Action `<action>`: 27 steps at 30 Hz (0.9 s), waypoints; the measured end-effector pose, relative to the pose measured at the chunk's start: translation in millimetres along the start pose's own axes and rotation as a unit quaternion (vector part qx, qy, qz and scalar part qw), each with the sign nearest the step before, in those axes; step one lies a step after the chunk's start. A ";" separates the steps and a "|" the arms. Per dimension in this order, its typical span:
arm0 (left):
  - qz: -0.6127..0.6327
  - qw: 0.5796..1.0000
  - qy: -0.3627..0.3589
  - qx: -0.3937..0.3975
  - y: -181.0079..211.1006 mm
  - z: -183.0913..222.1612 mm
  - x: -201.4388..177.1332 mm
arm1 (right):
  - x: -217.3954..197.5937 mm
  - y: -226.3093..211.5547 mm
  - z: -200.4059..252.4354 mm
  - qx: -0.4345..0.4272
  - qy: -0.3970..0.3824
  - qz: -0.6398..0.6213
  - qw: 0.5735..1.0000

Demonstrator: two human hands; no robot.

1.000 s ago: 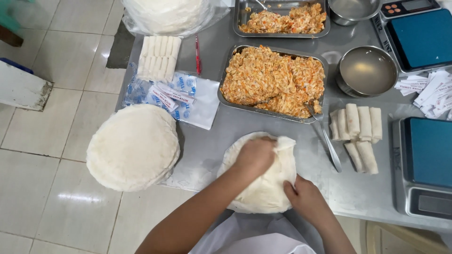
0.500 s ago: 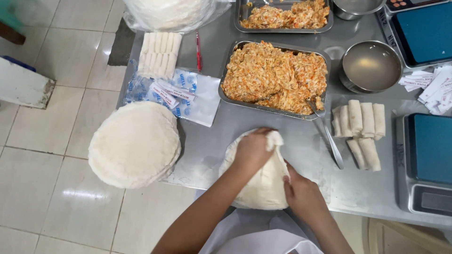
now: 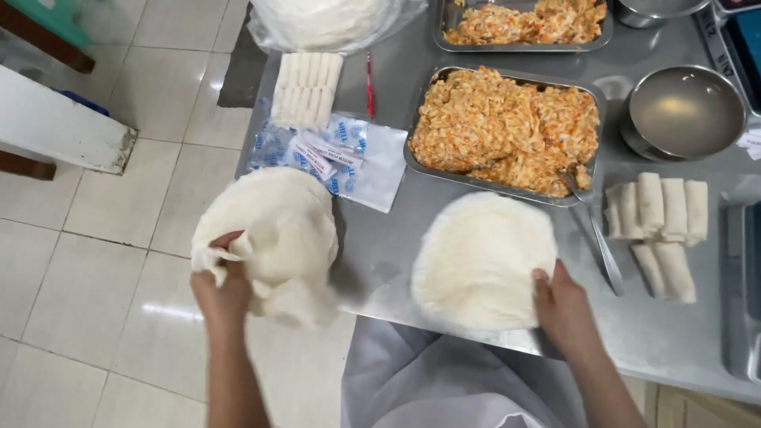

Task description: The person is manually assembling lumpia by placing filling on wrappers and rolling them into cylinders on a production table.

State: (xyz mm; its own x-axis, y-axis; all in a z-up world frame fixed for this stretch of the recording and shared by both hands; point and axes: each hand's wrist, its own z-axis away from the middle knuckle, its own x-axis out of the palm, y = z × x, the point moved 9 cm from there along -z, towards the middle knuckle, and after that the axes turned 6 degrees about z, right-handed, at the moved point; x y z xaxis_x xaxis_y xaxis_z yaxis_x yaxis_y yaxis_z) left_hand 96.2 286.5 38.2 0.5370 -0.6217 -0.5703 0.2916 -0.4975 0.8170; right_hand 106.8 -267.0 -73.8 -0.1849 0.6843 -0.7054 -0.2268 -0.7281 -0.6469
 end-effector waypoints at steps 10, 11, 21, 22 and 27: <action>0.254 0.961 -0.003 -0.108 39.4 48.2 73.3 | -12.6 -0.5 53.4 0.224 -0.092 -0.404 0.882; 0.256 0.960 -0.003 -0.109 53.0 83.7 103.9 | -4.9 1.5 49.9 0.224 -0.092 -0.401 0.883; 0.155 0.858 -0.483 0.076 134.0 206.7 293.2 | -8.7 22.2 46.0 0.134 0.004 -0.366 0.921; 0.173 0.863 -0.475 -0.015 117.6 202.0 289.7 | -7.8 21.5 50.5 0.146 -0.007 -0.364 0.920; 0.149 0.863 -0.477 0.075 127.5 218.5 284.6 | -15.3 -27.3 30.9 0.144 -0.062 -0.258 0.953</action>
State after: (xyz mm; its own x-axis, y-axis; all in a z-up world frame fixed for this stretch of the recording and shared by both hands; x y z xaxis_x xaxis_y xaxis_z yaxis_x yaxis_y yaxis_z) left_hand 113.2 -86.0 -38.6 -0.3469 -0.9151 -0.2057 0.1086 -0.2570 0.9603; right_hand 86.3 -256.3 -36.4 -0.0847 0.9608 -0.2639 -0.5684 -0.2642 -0.7792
